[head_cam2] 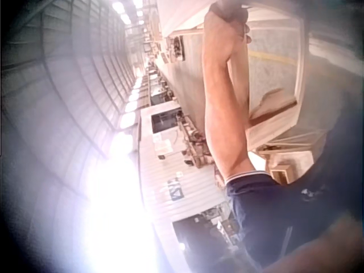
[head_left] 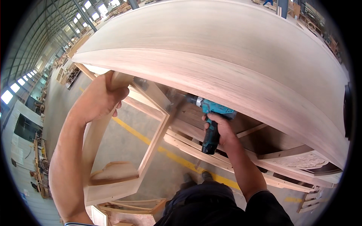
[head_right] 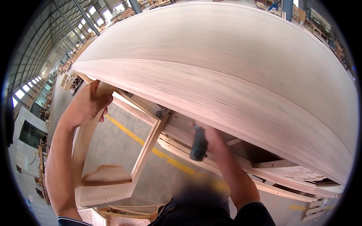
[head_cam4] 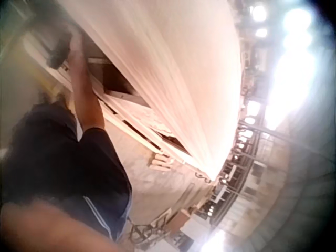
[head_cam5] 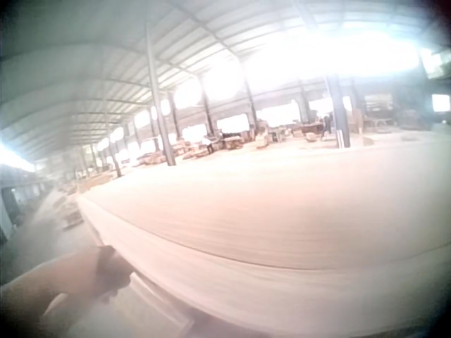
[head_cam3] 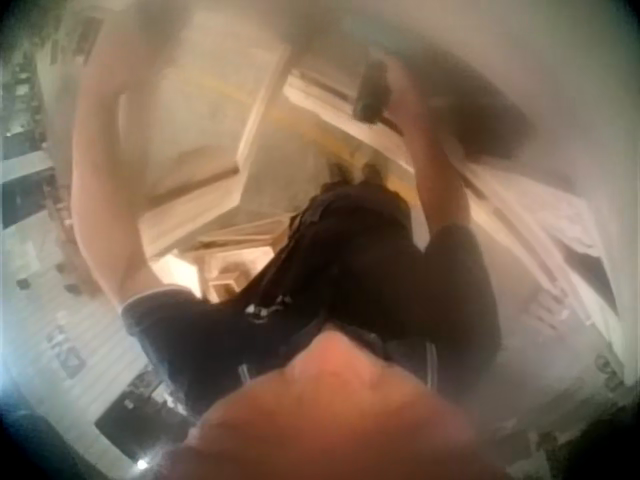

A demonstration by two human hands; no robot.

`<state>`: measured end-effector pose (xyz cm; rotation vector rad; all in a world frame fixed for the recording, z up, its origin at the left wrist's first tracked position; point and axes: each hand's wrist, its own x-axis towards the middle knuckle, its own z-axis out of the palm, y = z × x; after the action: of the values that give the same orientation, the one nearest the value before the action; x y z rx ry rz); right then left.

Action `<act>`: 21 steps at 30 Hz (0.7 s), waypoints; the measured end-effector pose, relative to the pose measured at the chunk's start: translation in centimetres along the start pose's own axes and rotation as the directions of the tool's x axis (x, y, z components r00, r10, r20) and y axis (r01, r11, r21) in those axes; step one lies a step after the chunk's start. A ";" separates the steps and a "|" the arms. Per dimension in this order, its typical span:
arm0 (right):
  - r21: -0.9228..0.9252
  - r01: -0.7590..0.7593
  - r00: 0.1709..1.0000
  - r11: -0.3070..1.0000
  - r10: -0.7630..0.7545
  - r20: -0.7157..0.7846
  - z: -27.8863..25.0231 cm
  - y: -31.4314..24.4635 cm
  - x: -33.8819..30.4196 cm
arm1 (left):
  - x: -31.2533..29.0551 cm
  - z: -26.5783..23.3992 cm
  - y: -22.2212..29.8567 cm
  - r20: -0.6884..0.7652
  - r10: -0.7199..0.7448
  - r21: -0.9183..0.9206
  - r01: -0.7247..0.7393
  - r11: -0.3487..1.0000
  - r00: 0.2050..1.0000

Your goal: The person attaches metal hinges to a wooden cabinet frame and door using an electric drill, then inserts drawers into the cabinet.

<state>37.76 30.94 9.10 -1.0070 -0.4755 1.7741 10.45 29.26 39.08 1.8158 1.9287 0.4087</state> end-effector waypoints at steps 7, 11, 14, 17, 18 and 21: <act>0.265 0.015 0.992 0.964 0.018 -0.122 -2.9 -0.8 1.2 | -1.0 -1.4 0.5 0.093 -0.114 0.015 0.113 0.994 0.989; 0.335 0.095 0.986 0.938 -0.041 -0.164 -5.9 0.5 3.5 | -1.8 -1.0 -0.9 0.088 -0.099 -0.082 0.106 0.991 0.991; 0.285 0.109 0.986 0.952 -0.067 -0.155 -5.4 -0.1 2.7 | -3.3 -0.9 -1.5 0.106 -0.113 -0.095 0.123 0.988 0.988; 0.152 0.195 0.952 0.969 -0.150 -0.269 -7.3 0.3 1.8 | -5.6 -0.4 -1.7 0.065 -0.149 -0.104 0.155 0.982 0.987; -0.078 0.275 0.903 0.958 -0.285 -0.322 -9.0 0.9 1.4 | -6.4 -0.3 -2.2 0.058 -0.161 -0.128 0.168 0.977 0.985; -0.685 0.302 0.834 0.663 -0.532 -0.148 -10.5 0.1 -1.1 | -9.3 0.2 -4.6 0.026 -0.176 -0.241 0.177 0.954 0.984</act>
<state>46.30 28.57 3.44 -1.4954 -1.0492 0.9706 6.81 19.57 37.71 1.4755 1.9250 0.5524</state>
